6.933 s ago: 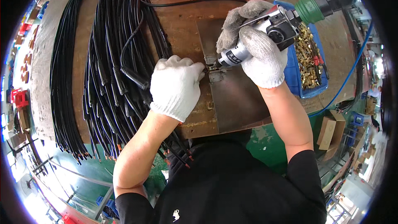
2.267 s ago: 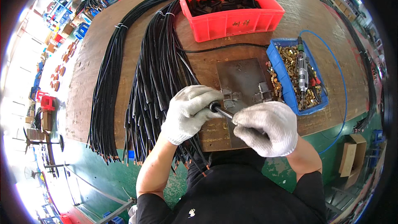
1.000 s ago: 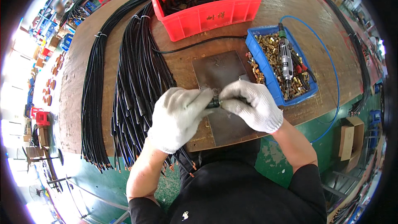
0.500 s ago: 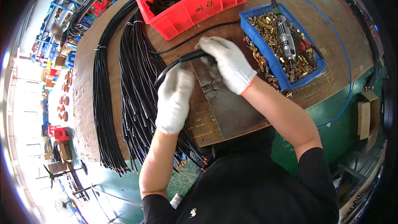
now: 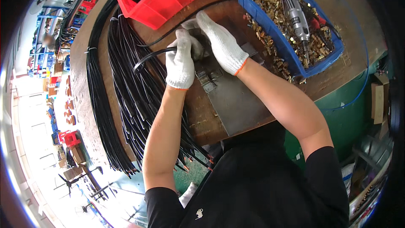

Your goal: Manually assembling connectors and crimping them onto cable ends using a pneumatic tool on a workbench.

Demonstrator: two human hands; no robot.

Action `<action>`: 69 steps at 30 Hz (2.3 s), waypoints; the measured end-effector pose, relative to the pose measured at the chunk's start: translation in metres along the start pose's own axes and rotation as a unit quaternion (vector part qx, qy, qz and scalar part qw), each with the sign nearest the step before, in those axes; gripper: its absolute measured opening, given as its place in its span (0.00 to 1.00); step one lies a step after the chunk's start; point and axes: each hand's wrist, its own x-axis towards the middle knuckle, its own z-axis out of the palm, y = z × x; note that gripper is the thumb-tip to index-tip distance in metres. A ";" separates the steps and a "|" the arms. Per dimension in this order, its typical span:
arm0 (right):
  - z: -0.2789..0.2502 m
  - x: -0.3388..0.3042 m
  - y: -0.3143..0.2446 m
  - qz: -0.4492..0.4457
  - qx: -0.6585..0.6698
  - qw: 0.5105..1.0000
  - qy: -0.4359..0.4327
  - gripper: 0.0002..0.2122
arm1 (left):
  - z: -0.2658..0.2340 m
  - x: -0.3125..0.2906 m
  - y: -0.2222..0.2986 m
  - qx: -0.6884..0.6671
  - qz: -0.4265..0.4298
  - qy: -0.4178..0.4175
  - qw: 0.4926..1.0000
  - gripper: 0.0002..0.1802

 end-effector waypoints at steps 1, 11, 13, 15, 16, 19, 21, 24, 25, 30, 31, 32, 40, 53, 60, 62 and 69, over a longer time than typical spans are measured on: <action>-0.001 0.000 -0.003 0.026 0.008 0.999 -0.026 0.26 | -0.001 0.002 -0.001 -0.008 -0.001 -0.024 1.000 0.30; 0.009 -0.003 0.009 -0.083 -0.377 0.920 -0.072 0.31 | -0.013 -0.014 -0.036 -0.137 0.051 -0.033 0.989 0.17; 0.005 -0.004 0.011 -0.084 -0.366 0.923 -0.085 0.28 | -0.005 -0.018 -0.039 -0.162 0.069 -0.006 0.984 0.18; 0.001 -0.001 0.014 -0.101 -0.369 0.919 -0.095 0.27 | -0.003 -0.017 -0.047 -0.165 0.090 0.000 0.982 0.19; -0.001 -0.002 0.016 -0.116 -0.377 0.913 -0.100 0.26 | -0.003 -0.017 -0.047 -0.137 0.070 0.003 0.988 0.20; -0.001 -0.002 0.015 -0.134 -0.373 0.913 -0.092 0.25 | -0.004 -0.016 -0.042 -0.089 0.048 0.001 0.995 0.22; -0.003 -0.002 0.013 -0.121 -0.377 0.912 -0.111 0.25 | -0.006 -0.014 -0.039 -0.068 0.054 -0.004 0.996 0.23; 0.003 -0.008 0.002 -0.137 -0.385 0.900 -0.151 0.27 | -0.022 -0.016 -0.039 -0.021 0.125 -0.011 0.992 0.17; 0.002 -0.009 0.002 -0.155 -0.388 0.893 -0.169 0.29 | -0.032 -0.021 -0.036 0.185 0.149 0.029 0.971 0.18; -0.031 -0.054 -0.024 -0.091 -0.226 0.969 -0.037 0.24 | 0.000 -0.054 0.067 -0.140 -0.197 0.159 0.957 0.38; -0.021 -0.070 -0.036 -0.066 -0.207 0.973 -0.078 0.23 | -0.007 -0.062 0.072 -0.209 -0.185 0.153 0.948 0.37; -0.017 -0.084 -0.047 -0.044 -0.194 0.974 -0.112 0.23 | 0.001 -0.066 0.081 -0.261 -0.201 0.182 0.926 0.38; 0.019 -0.117 -0.055 -0.285 -0.445 0.839 -0.126 0.26 | 0.011 -0.092 0.073 -0.520 -0.237 0.064 0.818 0.34; 0.037 -0.124 -0.057 -0.397 -0.477 0.777 -0.108 0.19 | 0.021 -0.097 0.062 -0.604 -0.287 0.027 0.743 0.35; 0.032 -0.122 -0.054 -0.297 -0.437 0.845 -0.077 0.19 | 0.029 -0.104 0.074 -0.540 -0.319 0.119 0.770 0.30; 0.029 -0.121 -0.052 -0.307 -0.441 0.840 -0.076 0.19 | 0.034 -0.102 0.078 -0.525 -0.319 0.148 0.776 0.30; 0.030 -0.121 -0.053 -0.296 -0.423 0.853 -0.082 0.18 | 0.030 -0.103 0.075 -0.463 -0.269 0.205 0.819 0.28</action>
